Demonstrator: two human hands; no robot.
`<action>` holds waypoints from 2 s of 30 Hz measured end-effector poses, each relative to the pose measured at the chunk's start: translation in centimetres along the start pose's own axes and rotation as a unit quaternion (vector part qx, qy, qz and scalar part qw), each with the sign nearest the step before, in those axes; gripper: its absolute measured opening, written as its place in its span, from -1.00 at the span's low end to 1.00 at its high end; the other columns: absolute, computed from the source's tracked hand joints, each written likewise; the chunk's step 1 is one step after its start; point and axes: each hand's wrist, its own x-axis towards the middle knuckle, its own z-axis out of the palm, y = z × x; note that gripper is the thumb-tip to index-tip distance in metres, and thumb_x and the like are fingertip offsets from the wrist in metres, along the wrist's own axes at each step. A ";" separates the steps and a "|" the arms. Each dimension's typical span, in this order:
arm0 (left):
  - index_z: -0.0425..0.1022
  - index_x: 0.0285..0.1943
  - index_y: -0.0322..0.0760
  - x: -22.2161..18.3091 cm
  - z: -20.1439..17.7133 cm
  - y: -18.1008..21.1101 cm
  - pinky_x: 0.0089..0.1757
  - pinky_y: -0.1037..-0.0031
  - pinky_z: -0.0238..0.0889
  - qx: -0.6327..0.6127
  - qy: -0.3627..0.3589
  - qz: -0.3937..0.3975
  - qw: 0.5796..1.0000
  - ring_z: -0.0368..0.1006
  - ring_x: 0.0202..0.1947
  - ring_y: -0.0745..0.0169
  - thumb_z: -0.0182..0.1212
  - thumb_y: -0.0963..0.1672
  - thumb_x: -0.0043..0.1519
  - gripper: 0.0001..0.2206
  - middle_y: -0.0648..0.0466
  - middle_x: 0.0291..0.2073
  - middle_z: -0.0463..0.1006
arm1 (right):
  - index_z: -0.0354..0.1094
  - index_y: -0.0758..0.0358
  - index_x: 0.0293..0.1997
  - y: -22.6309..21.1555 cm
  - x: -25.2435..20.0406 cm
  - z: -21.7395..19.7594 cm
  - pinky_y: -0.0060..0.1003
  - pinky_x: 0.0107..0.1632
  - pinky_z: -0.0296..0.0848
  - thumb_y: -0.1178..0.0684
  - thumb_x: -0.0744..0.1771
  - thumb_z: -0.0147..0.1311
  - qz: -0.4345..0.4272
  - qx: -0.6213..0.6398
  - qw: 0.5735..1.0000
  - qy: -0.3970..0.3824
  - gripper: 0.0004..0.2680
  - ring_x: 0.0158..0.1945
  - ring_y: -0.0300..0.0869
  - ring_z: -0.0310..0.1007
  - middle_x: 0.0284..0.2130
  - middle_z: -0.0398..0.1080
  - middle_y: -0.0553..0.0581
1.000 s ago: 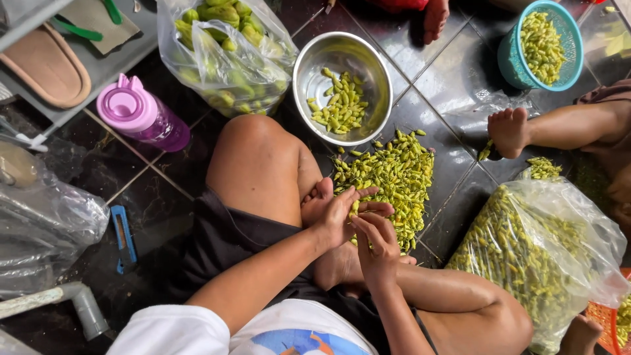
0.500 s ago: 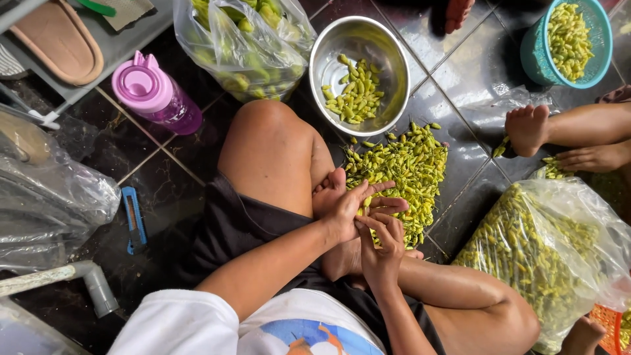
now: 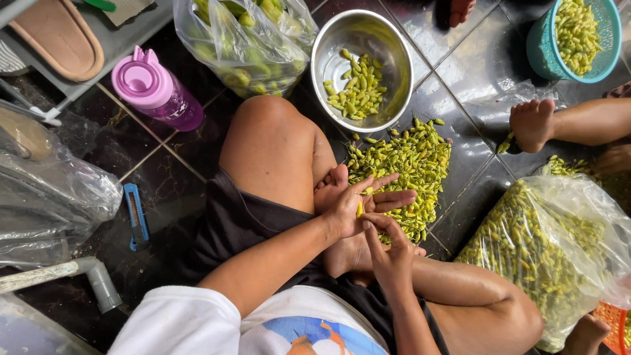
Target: The person sits on the floor and peels small green vegetables by hand, placing the peeled pieces into a metal bowl. The person handles the vegetables one at a time, removing the outer layer and discarding the peel onto the floor.
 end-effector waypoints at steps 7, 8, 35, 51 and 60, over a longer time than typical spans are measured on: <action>0.07 0.59 -0.12 0.5 -1.0 -0.7 0.27 0.40 0.15 -0.081 -0.095 0.005 0.992 0.23 0.35 -0.15 -0.27 0.02 0.53 -0.54 -0.30 0.28 0.38 | 0.55 0.25 -0.01 -0.8 0.8 -3.7 -0.17 -0.03 0.47 0.29 0.35 0.17 -0.004 -0.048 0.996 0.072 -0.84 -0.23 -0.14 0.56 -0.28 0.58 0.19; 0.08 0.59 -0.13 0.6 -1.0 -0.8 0.31 0.37 0.08 -0.079 -0.103 0.010 0.991 0.23 0.35 -0.16 -0.28 0.03 0.53 -0.53 -0.30 0.28 0.38 | 0.53 0.25 0.06 -1.0 1.3 -4.2 -0.10 0.05 0.47 0.32 0.34 0.19 -0.065 -0.106 0.987 0.100 -0.79 -0.09 -0.01 0.51 -0.11 0.49 0.25; -0.14 0.63 -0.23 0.3 0.5 -0.9 0.26 0.25 0.20 0.020 0.004 0.036 0.999 0.28 0.32 -0.21 -0.24 0.08 0.49 -0.41 -0.38 0.37 0.20 | 0.57 -0.04 -0.20 0.6 2.9 -0.2 -0.28 -0.08 0.29 0.14 0.31 0.26 -0.217 -0.240 0.946 0.039 -0.91 -0.13 -0.13 0.42 -0.24 0.51 -0.08; -0.02 0.58 -0.33 -0.2 1.1 -0.7 0.31 0.26 0.11 0.006 -0.035 0.000 0.999 0.14 0.40 -0.24 -0.25 0.01 0.51 -0.49 -0.34 0.41 0.17 | 0.53 -0.03 -0.14 -0.7 2.4 -2.3 -0.28 -0.04 0.28 0.15 0.32 0.22 -0.077 -0.138 0.985 -0.062 -0.89 -0.11 -0.14 0.50 -0.30 0.54 -0.14; 0.05 0.58 -0.24 3.1 -5.4 -2.3 0.13 0.27 0.37 -0.053 -0.076 -0.023 0.995 0.44 0.20 -0.15 -0.12 0.01 0.49 -0.49 -0.27 0.22 0.46 | 0.44 0.19 0.19 -1.8 3.1 -4.6 -0.21 -0.13 0.53 0.27 0.32 0.22 -0.080 -0.162 0.984 0.000 -0.70 -0.09 0.01 0.50 0.03 0.41 0.21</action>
